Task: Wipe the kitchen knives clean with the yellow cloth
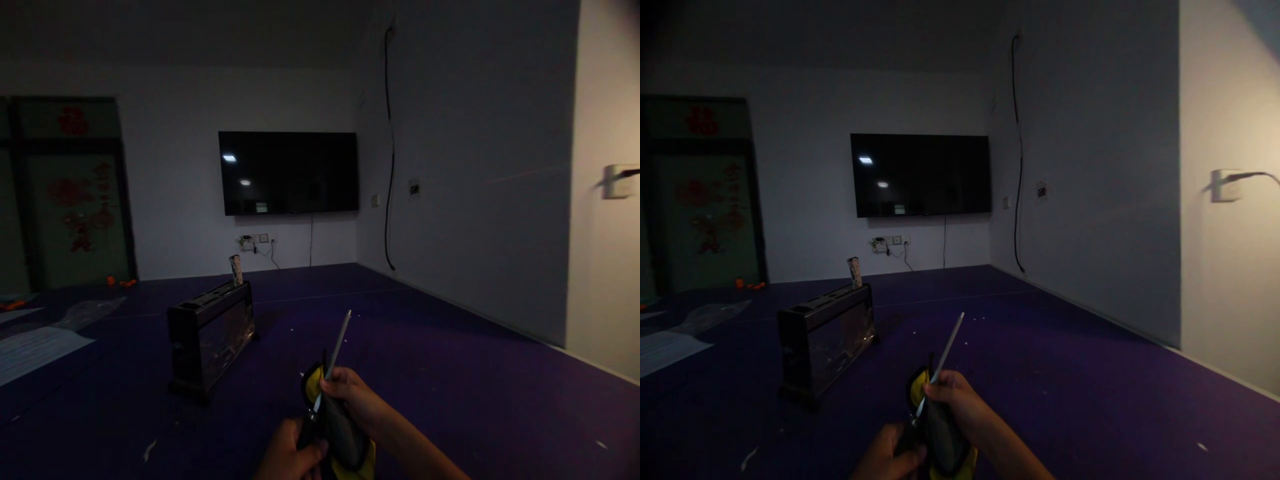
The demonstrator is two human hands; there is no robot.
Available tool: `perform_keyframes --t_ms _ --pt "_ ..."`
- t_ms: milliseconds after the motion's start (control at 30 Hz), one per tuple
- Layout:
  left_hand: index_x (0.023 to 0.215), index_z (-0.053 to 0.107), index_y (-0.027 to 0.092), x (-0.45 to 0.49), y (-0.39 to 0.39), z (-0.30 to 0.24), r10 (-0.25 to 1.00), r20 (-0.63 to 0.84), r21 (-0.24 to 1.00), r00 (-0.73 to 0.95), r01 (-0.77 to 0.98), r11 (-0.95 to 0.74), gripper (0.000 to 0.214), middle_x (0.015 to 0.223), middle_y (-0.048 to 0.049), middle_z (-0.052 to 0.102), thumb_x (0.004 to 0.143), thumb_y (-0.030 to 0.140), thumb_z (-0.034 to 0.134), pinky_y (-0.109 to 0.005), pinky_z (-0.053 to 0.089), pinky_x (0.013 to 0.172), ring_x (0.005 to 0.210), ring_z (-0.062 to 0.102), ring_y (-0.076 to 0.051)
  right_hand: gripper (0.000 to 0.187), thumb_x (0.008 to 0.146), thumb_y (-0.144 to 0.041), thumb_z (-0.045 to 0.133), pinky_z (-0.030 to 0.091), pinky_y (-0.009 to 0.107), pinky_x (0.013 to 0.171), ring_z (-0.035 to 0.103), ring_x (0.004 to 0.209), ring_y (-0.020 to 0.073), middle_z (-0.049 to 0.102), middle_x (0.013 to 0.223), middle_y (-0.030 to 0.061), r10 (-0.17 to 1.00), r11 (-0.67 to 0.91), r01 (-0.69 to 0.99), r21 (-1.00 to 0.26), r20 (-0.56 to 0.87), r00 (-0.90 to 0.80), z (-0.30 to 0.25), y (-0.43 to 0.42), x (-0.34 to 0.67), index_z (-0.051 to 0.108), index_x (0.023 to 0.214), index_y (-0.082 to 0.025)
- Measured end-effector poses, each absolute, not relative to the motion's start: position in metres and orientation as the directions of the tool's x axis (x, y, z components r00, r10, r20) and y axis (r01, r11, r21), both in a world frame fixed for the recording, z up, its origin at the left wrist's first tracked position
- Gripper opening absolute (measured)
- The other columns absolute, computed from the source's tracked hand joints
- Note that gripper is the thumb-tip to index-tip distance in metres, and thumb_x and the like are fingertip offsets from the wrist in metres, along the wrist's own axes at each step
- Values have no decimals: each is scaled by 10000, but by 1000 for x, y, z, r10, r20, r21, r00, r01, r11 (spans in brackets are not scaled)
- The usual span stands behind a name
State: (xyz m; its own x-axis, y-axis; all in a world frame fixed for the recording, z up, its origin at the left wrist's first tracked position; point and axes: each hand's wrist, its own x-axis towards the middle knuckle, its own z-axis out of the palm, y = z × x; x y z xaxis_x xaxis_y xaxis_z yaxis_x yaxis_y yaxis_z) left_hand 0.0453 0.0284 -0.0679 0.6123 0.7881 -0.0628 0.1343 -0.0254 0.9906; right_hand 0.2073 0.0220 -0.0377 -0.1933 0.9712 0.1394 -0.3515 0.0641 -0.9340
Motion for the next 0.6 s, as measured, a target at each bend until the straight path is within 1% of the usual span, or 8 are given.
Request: perform_keyframes --t_ms 100,200,367,600 --pt "838 535 111 45 29 -69 782 -46 993 621 112 -31 547 529 14 522 565 565 671 -202 294 411 414 451 -77 251 634 -328 739 385 218 533 525 487 91 604 578 -7 976 58 -342 -938 125 -179 -39 22 207 613 704 -122" --pt "845 530 112 45 29 -70 777 -43 996 628 92 -19 567 543 10 531 552 575 674 -204 299 409 416 458 -80 253 627 -326 743 387 217 538 524 491 92 604 582 -12 978 50 -335 -941 114 -173 -40 21 207 615 716 -127" --pt "852 520 129 46 28 -71 804 -62 995 592 97 6 580 535 21 536 535 587 682 -203 316 419 425 470 -84 291 600 -326 763 393 225 567 532 529 101 605 617 5 974 38 -325 -945 108 -200 -39 20 205 631 741 -108" --pt "922 533 111 46 30 -79 788 -35 997 615 74 -13 612 510 18 539 575 602 655 -201 309 398 394 460 -84 297 600 -331 764 378 220 559 517 529 94 604 638 19 964 42 -326 -944 124 -235 -35 16 201 643 724 -90"
